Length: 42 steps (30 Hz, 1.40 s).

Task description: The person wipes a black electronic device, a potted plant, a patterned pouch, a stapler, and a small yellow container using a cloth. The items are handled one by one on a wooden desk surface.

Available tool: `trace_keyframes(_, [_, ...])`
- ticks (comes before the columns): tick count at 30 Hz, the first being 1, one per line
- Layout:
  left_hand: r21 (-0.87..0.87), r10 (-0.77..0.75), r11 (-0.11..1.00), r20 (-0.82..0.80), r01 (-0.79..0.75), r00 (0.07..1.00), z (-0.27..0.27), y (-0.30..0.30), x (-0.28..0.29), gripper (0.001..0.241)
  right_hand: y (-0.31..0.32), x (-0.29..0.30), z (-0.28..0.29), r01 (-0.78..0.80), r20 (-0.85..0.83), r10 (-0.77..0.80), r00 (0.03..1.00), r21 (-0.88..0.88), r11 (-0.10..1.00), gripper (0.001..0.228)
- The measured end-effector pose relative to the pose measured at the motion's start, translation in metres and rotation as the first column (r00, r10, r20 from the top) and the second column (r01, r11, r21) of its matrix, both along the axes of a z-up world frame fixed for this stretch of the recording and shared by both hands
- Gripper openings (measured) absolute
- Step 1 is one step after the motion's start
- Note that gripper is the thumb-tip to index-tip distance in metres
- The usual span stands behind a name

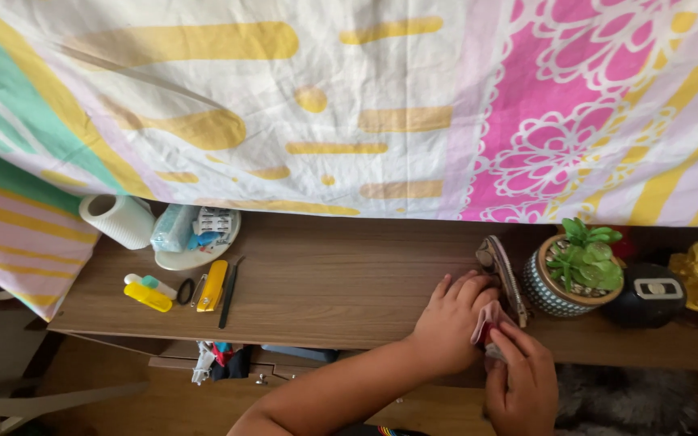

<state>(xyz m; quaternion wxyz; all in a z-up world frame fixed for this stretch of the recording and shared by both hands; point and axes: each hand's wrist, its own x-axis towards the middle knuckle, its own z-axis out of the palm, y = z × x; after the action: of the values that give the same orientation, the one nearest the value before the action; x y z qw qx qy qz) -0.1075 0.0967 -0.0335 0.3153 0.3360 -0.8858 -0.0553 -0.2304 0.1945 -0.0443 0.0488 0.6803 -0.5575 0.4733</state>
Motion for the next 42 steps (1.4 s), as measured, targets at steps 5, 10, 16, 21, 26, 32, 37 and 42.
trace_keyframes(5, [0.158, -0.047, 0.985, -0.115, 0.065, 0.992, -0.007, 0.002, 0.037, 0.057, -0.004, 0.034, 0.003, -0.099, 0.045, 0.100, 0.994, -0.032, 0.995, 0.042])
trace_keyframes(10, [0.165, 0.061, 0.985, -0.084, -0.046, 0.995, 0.026, 0.013, 0.121, 0.054, -0.026, 0.088, 0.021, -0.291, -0.006, 0.291, 0.957, -0.071, 0.954, 0.043])
trace_keyframes(16, [-0.035, 0.339, 0.940, -0.030, -0.340, 0.940, 0.063, 0.038, 0.247, 0.041, -0.045, 0.171, 0.048, -0.383, -0.014, 0.383, 0.924, -0.065, 0.922, 0.040])
trace_keyframes(21, [-0.102, 0.587, 0.805, 0.004, -0.584, 0.809, 0.071, 0.050, 0.340, 0.039, -0.059, 0.244, 0.066, -0.470, 0.021, 0.470, 0.882, 0.009, 0.883, 0.044])
trace_keyframes(26, [-0.142, 0.573, 0.811, -0.003, -0.567, 0.820, 0.057, 0.053, 0.385, 0.039, -0.082, 0.314, 0.058, -0.441, -0.073, 0.446, 0.892, 0.074, 0.894, 0.049])
trace_keyframes(32, [-0.173, 0.508, 0.855, 0.099, -0.488, 0.856, 0.026, 0.049, 0.410, 0.052, -0.097, 0.351, 0.044, -0.332, -0.160, 0.342, 0.926, 0.089, 0.939, 0.046])
trace_keyframes(37, [-0.190, 0.419, 0.899, 0.106, -0.396, 0.902, 0.025, 0.047, 0.419, 0.043, -0.102, 0.354, 0.041, -0.286, -0.101, 0.300, 0.949, 0.133, 0.949, 0.044])
trace_keyframes(42, [-0.203, 0.294, 0.942, 0.125, -0.266, 0.948, 0.022, 0.047, 0.415, 0.040, -0.099, 0.346, 0.046, -0.208, -0.088, 0.232, 0.969, 0.219, 0.953, 0.040])
